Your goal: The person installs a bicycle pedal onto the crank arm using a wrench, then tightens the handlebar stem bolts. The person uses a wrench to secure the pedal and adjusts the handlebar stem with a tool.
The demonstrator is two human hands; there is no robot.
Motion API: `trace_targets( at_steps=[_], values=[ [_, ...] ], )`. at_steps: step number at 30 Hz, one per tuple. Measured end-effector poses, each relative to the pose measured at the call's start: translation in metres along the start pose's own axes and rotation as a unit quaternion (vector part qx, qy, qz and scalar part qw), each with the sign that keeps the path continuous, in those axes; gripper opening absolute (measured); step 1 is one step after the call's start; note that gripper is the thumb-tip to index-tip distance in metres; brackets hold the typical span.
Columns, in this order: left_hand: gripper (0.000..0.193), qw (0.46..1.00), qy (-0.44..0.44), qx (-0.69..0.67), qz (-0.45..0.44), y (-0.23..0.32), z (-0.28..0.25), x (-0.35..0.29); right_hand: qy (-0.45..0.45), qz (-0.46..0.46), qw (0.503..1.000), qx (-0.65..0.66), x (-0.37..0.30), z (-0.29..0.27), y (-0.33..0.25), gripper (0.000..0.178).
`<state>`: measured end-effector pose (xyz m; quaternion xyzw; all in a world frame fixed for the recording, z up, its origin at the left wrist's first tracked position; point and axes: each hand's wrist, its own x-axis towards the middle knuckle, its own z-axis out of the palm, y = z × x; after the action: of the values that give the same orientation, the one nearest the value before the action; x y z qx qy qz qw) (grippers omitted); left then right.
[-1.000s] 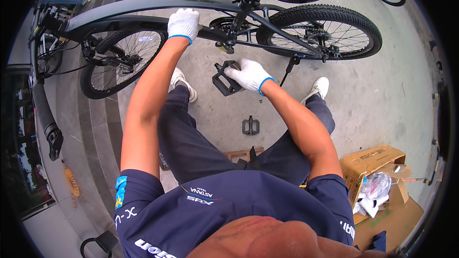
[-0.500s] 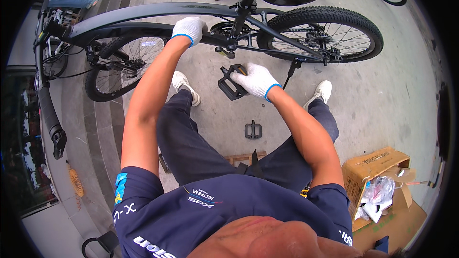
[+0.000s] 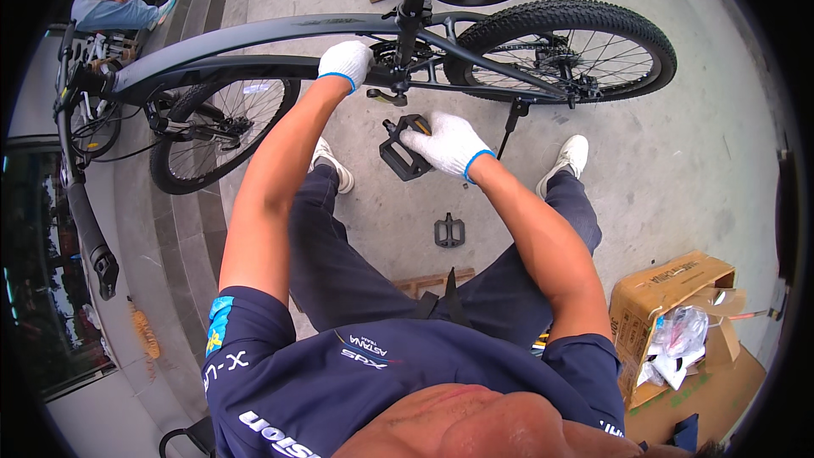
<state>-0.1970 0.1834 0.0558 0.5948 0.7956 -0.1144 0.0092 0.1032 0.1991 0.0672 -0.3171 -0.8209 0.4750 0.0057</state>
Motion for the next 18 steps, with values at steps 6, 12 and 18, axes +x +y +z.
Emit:
trace_targets(
  at_steps=[6, 12, 18],
  values=[
    [0.017, 0.999, 0.015, -0.016, -0.024, -0.005, -0.010, -0.010, -0.022, 0.055, 0.985, 0.161, 0.013, 0.024, 0.008, 0.075],
    [0.025, 0.994, 0.093, 0.034, 0.041, 0.000, -0.024, -0.023, -0.033, 0.076, 0.946, 0.312, 0.037, 0.060, 0.012, 0.061],
    [0.028, 0.934, 0.195, -0.289, -0.075, 0.005, -0.042, -0.100, -0.028, 0.106, 0.882, 0.459, 0.028, 0.061, -0.009, 0.056]
  ],
)
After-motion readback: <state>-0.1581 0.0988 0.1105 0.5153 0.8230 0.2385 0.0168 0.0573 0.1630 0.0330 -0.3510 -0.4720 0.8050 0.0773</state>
